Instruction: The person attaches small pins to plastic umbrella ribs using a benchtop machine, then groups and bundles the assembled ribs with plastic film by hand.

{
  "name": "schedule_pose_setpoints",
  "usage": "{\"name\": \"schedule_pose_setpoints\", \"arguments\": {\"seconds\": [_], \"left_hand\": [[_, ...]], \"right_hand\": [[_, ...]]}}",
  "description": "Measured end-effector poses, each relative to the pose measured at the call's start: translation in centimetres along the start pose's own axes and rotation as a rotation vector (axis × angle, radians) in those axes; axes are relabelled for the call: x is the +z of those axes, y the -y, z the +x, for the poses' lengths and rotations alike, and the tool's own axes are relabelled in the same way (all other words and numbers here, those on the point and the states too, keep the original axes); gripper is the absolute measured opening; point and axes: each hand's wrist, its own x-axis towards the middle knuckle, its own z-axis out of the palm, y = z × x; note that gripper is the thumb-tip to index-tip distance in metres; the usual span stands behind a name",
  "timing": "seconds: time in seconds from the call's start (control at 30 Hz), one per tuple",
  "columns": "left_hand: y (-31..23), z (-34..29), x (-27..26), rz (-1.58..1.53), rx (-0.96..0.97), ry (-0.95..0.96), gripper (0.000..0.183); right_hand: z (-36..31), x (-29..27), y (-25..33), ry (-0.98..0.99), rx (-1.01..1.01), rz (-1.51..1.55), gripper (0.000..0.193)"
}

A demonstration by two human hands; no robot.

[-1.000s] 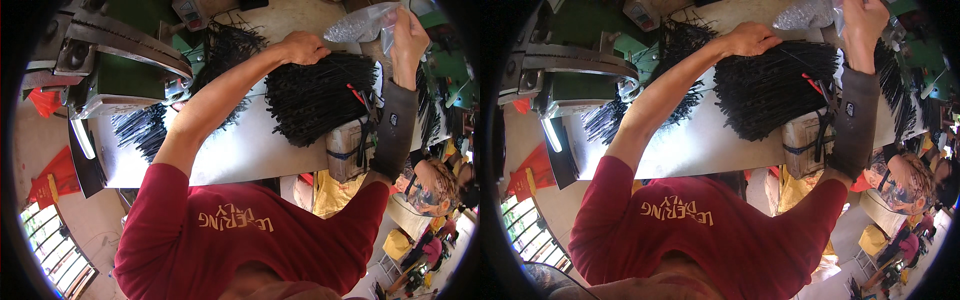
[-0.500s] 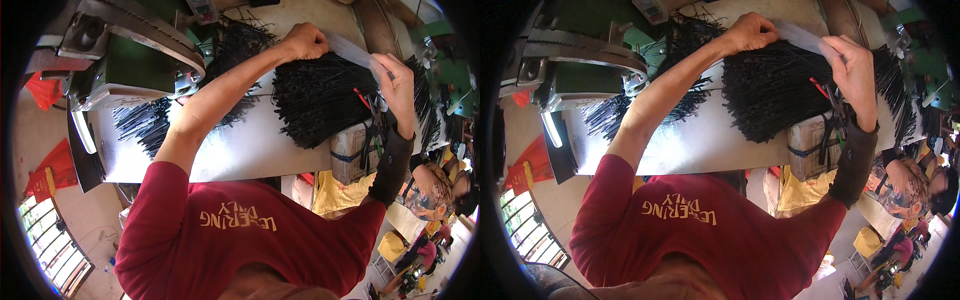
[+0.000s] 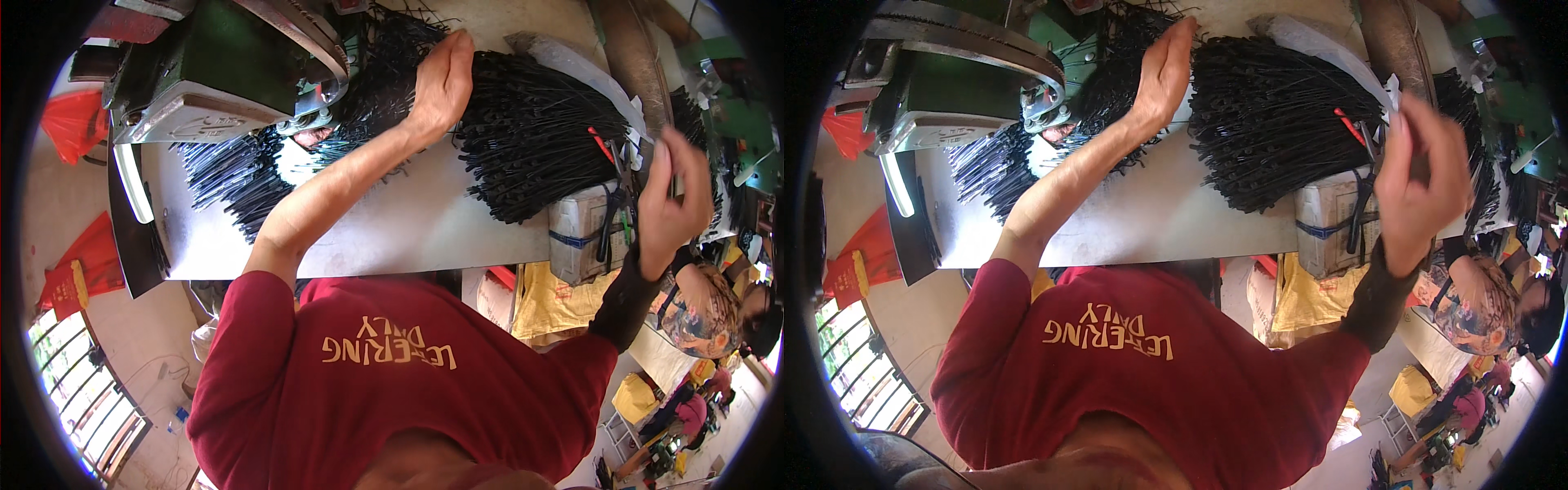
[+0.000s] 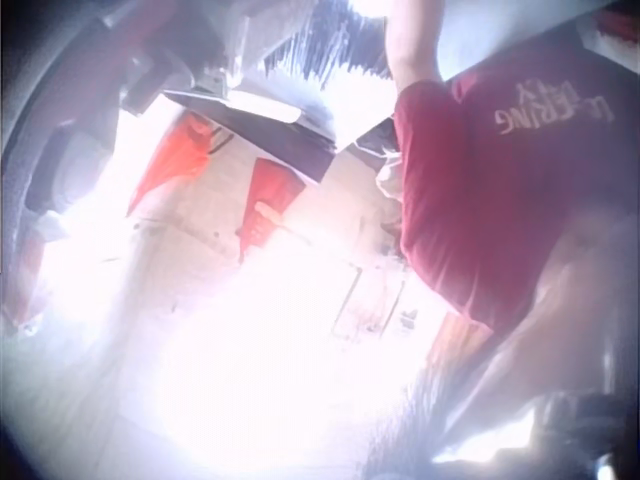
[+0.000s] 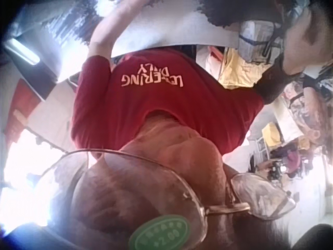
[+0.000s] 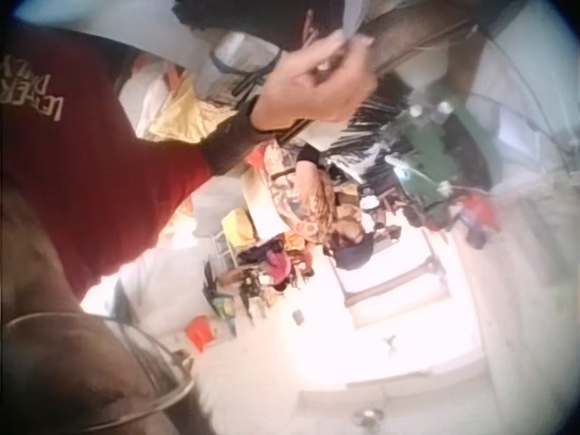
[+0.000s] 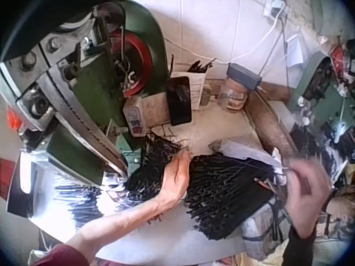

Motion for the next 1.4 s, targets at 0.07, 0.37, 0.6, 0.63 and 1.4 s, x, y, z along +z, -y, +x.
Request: {"name": "schedule_pose_setpoints", "arguments": {"seconds": [0.07,0.37,0.6,0.63,1.4], "left_hand": [[1.0,-1.5,0.1,0.023,-0.023,-0.031,0.054],[0.0,-3.1,1.2,-0.037,-0.189,0.019,0.072],[-0.3,-2.8,4.8,-0.121,-0.244,-0.037,0.071],[-0.4,-2.5,6.0,-0.135,-0.258,-0.052,0.071],[-1.9,-8.7,7.8,-0.085,-0.127,-0.167,0.057]], "right_hand": [[-1.3,1.1,0.8,0.213,0.061,0.142,0.030],[0.4,9.6,-3.9,0.679,-0.140,-0.100,0.047],[1.0,10.9,-4.7,0.538,-0.248,-0.076,0.055],[1.2,11.0,-4.8,0.539,-0.242,-0.057,0.053],[0.6,11.1,-4.9,0.505,0.152,0.244,0.035]]}}
